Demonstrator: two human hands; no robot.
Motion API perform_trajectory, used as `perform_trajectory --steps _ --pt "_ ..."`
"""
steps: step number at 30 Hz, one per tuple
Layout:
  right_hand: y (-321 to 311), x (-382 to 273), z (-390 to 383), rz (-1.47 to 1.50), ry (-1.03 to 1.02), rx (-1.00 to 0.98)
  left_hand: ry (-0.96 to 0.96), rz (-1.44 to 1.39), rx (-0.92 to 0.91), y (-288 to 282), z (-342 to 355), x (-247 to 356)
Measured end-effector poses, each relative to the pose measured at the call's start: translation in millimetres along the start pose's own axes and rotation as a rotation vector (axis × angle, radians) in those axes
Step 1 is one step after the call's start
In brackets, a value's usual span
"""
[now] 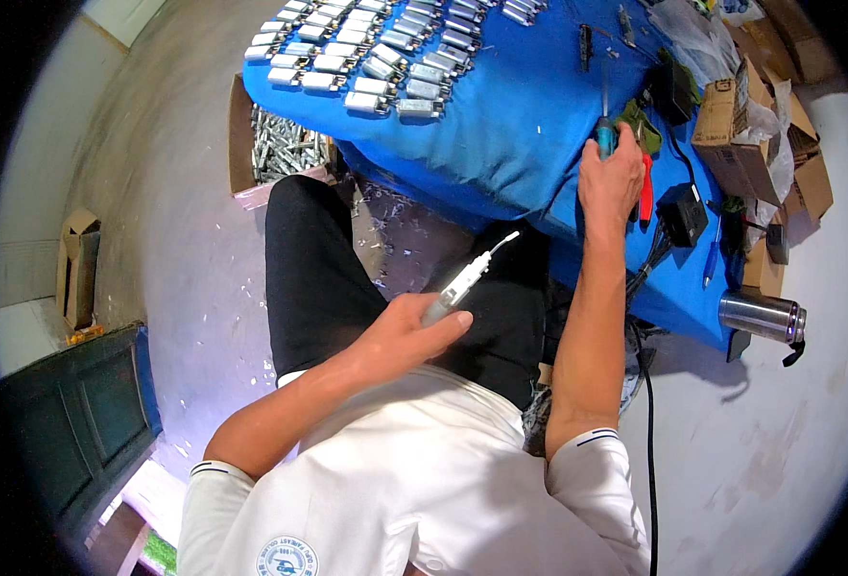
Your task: The person uses pliers to strip the ends of wires on a small lock mechanism, then uses a screwdriver to pry open the lock casing. The person repeats this process on multiple locks, placing the finished items on a blue-covered table.
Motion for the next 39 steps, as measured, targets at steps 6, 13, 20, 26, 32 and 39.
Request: perform_trajectory --steps 6,13,20,26,32,39 --pt "-55.4 -27.8 -43.5 0.122 -0.151 0.295 0.015 0.104 0.049 -9.5 3.6 -5.8" --pt "-77.1 -119.6 -131.3 0.239 -0.636 -0.353 0.002 0.200 0.050 -5.7 7.6 3.5" --pt "-59.4 -101.3 -154.5 0.358 -0.635 -0.682 0.007 0.361 0.015 0.7 10.5 6.3" --pt "-62.4 -97.6 -165.2 0.486 -0.667 -0.608 -0.001 0.369 -0.033 -0.3 7.3 14.2" --pt "-72.4 -91.8 -173.8 0.439 -0.721 -0.417 -0.006 0.325 -0.043 -1.1 9.8 10.5" --pt "-63.4 -84.6 -184.3 0.333 -0.621 -0.605 0.037 0.462 -0.009 3.2 7.9 17.9"
Point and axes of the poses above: each hand's wrist, its own z-axis towards the middle knuckle, its own y-axis out of the palm, x = y × z, the point moved 10 cm from there along z, towards the middle knuckle, and after that the axes turned 4 degrees about -x, right-handed, at the moved point
